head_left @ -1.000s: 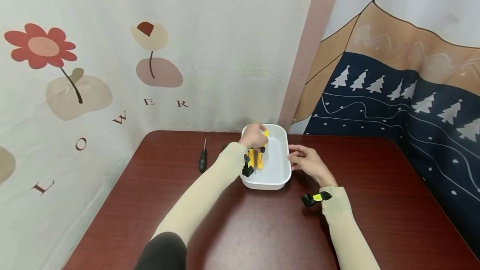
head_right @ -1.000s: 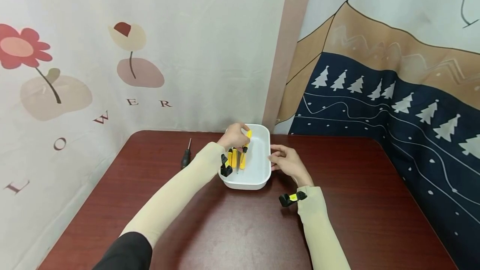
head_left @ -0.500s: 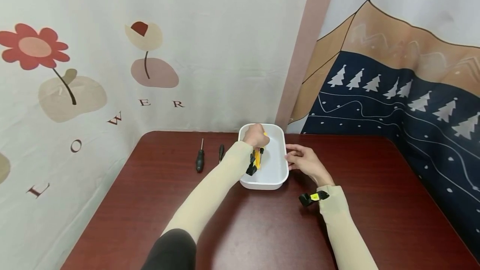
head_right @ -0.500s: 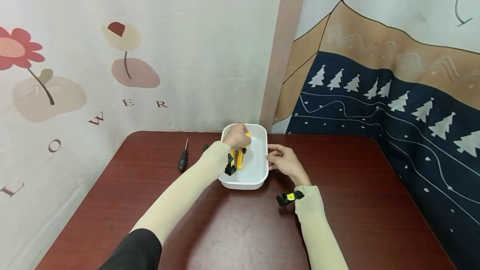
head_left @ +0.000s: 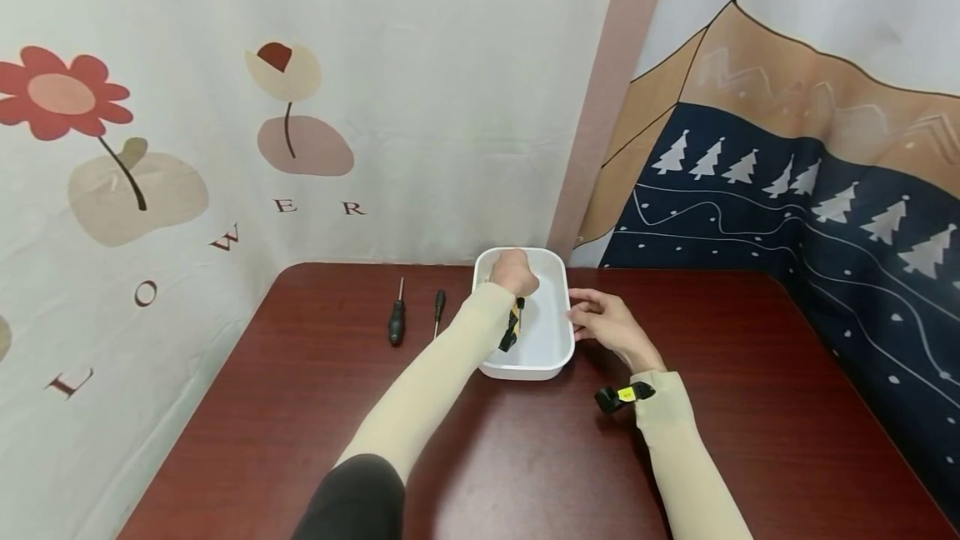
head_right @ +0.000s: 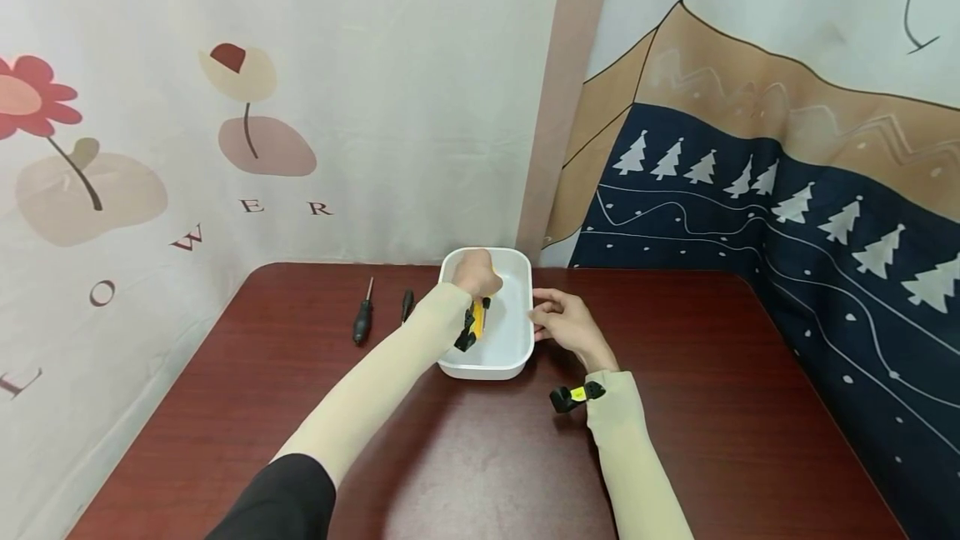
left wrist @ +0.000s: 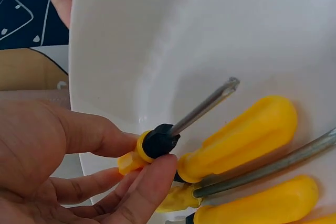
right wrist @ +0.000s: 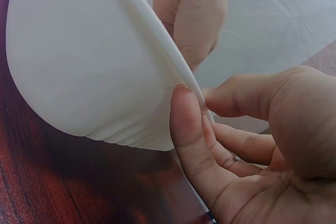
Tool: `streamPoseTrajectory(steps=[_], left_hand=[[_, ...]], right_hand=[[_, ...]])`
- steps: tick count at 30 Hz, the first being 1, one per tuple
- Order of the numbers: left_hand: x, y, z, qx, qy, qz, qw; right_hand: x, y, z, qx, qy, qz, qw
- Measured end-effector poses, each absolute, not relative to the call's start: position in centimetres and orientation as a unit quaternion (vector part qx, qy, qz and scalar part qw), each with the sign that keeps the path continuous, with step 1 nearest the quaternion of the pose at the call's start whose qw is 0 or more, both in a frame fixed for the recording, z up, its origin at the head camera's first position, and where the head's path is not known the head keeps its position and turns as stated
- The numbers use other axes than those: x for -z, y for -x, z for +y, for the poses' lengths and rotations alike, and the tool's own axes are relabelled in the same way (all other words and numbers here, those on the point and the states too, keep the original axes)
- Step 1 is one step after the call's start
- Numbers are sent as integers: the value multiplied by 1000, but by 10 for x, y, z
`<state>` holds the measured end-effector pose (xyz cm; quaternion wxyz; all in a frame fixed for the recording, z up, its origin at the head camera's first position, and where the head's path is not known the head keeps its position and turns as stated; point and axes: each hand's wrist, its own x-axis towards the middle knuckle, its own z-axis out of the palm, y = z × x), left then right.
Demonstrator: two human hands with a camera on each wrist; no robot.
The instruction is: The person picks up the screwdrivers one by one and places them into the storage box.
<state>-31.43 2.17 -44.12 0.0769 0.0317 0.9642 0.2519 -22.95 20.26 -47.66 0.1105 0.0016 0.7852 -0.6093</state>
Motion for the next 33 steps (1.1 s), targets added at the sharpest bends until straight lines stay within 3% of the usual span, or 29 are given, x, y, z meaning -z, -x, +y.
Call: streamPoseTrajectory(steps=[15,33], left_hand=[[441,306,37,-196,-29,979,51],[452,317,44,-154,-40,985,60]], right_hand=[[479,230,201,614,0,782,108],[475,228,201,621,1,777,104]])
